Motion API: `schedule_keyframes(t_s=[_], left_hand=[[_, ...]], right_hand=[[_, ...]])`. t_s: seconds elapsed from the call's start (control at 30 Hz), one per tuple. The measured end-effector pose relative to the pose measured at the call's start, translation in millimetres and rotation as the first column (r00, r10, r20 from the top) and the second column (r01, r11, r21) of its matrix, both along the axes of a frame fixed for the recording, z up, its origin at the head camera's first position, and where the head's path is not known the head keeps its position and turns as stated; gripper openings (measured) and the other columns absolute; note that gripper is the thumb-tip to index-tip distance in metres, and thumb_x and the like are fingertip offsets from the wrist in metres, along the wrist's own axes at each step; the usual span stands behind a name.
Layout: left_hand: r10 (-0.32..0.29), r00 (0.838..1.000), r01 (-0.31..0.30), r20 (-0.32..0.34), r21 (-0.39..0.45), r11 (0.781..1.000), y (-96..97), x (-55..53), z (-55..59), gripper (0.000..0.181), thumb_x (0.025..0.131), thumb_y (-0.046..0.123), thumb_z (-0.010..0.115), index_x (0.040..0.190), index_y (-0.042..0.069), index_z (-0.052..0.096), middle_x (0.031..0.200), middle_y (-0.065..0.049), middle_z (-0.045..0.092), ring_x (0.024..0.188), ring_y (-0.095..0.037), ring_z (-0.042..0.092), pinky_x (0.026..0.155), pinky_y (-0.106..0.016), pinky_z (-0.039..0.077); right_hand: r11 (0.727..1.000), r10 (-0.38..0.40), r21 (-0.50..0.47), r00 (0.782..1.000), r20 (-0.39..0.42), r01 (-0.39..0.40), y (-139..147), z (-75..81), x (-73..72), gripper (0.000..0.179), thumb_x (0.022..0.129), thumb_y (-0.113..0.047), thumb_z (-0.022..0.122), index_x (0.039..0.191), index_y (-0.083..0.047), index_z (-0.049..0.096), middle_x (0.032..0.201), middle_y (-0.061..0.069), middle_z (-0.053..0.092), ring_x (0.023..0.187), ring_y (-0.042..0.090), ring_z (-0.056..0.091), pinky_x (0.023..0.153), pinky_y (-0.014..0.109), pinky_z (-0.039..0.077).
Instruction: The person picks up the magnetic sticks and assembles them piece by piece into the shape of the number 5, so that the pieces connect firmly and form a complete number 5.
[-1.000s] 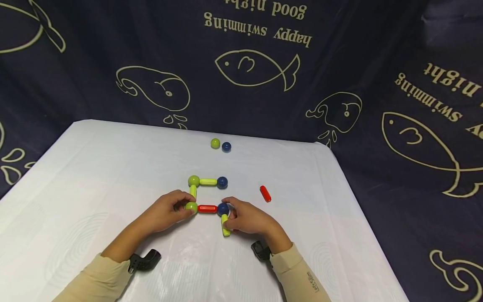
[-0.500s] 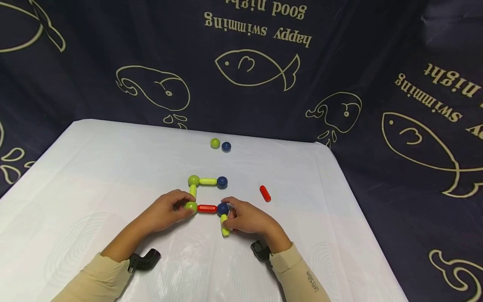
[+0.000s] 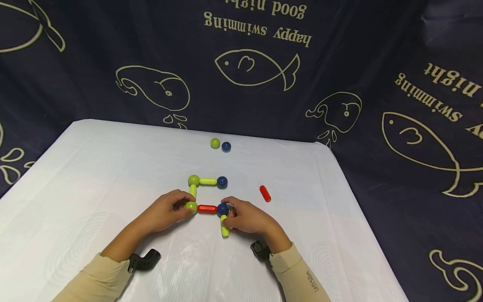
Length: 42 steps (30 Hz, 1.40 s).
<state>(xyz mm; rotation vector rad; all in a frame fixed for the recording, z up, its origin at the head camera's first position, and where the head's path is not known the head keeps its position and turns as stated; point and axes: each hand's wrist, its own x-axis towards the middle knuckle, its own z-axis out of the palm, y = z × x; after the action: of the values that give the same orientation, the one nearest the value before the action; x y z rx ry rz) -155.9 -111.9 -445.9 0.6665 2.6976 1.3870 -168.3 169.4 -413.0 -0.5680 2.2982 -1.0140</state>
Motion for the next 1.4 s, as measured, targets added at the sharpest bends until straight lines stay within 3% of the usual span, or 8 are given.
schedule_keyframes(t_s=[0.43,1.07,1.4], left_hand=[[0.009,1.0,-0.009,0.0,-0.004,1.0,-0.2,0.6,0.6,0.02,0.088,0.013,0.075,0.107,0.012,0.069,0.09,0.002,0.058,0.077,-0.012,0.052,0.069,-0.027,0.045],[-0.002,1.0,0.002,0.008,0.002,1.0,0.8,0.1,0.8,0.021,0.089,0.014,0.074,0.109,0.012,0.069,0.093,0.001,0.058,0.078,-0.012,0.052,0.069,-0.028,0.046],[0.008,1.0,-0.008,0.016,-0.006,1.0,1.2,-0.7,-0.1,0.021,0.089,0.015,0.074,0.108,0.013,0.069,0.091,0.002,0.058,0.078,-0.012,0.052,0.069,-0.028,0.046]], right_hand=[[1.0,0.003,0.013,0.999,-0.034,-0.003,-2.0,-0.8,0.1,0.049,0.093,-0.017,0.07,0.137,-0.011,0.05,0.073,-0.004,0.053,0.063,0.011,0.049,0.059,0.026,0.038],[1.0,-0.028,-0.003,0.999,-0.041,0.028,1.6,0.7,-0.5,0.044,0.093,-0.014,0.069,0.134,-0.011,0.053,0.073,0.0,0.06,0.064,0.013,0.051,0.061,0.028,0.042],[0.998,-0.05,-0.03,0.987,-0.15,0.046,11.0,12.8,-12.5,0.032,0.095,-0.011,0.064,0.126,-0.007,0.06,0.084,0.002,0.063,0.073,0.02,0.059,0.066,0.032,0.048]])
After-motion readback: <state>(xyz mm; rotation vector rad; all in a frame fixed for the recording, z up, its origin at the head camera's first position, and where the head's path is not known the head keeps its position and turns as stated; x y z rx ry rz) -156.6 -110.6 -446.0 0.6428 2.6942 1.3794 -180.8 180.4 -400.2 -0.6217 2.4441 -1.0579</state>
